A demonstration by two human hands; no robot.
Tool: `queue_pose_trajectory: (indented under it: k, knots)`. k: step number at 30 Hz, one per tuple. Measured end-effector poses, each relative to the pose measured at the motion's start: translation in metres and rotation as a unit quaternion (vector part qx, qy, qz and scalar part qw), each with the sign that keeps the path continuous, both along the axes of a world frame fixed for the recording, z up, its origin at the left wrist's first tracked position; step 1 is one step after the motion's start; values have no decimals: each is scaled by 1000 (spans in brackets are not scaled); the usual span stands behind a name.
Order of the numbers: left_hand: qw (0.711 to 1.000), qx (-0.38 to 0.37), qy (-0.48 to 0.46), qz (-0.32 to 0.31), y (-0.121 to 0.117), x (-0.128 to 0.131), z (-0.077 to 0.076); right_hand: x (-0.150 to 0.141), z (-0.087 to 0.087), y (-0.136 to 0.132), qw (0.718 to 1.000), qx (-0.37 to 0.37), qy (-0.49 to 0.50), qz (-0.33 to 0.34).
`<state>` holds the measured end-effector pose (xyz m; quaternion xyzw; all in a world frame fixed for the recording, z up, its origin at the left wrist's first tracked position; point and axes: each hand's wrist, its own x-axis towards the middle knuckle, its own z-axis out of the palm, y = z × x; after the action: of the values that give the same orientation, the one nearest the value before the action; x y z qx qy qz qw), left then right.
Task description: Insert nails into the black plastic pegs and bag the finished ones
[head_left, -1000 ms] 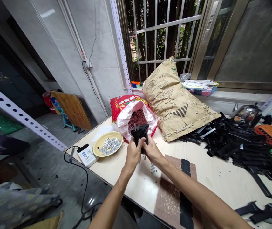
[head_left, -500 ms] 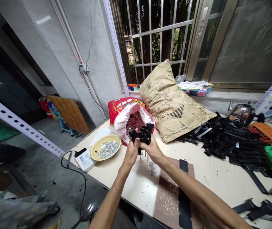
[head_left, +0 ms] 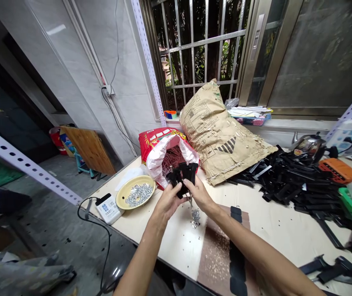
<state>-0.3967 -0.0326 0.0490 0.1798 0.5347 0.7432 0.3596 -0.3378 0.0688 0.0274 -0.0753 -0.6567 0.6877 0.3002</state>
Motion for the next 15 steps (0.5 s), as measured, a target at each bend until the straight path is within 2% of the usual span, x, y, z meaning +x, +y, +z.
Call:
queue_pose_trajectory:
  k: [3,6,9,11,13,15]
  knots:
    - [998,33,-44,-14,5,7,2,-1,0,-7,997,66,-12,-40]
    - [999,17,43,17,10,10,2,-3,1,-14,992,96,-5,-76]
    - [977,-30,196,81,13,7,1,-5,-1,-14,998,32,-9,-52]
    - [963,-64,248,79,14,5,3,-5,-4,-12,999,-4,-14,-47]
    - [960,-82,264,50,16,4,5,-3,-9,-9,997,41,-11,-69]
    - [962,-85,257,25,23,4,8,1,-11,-4,986,140,-13,-84]
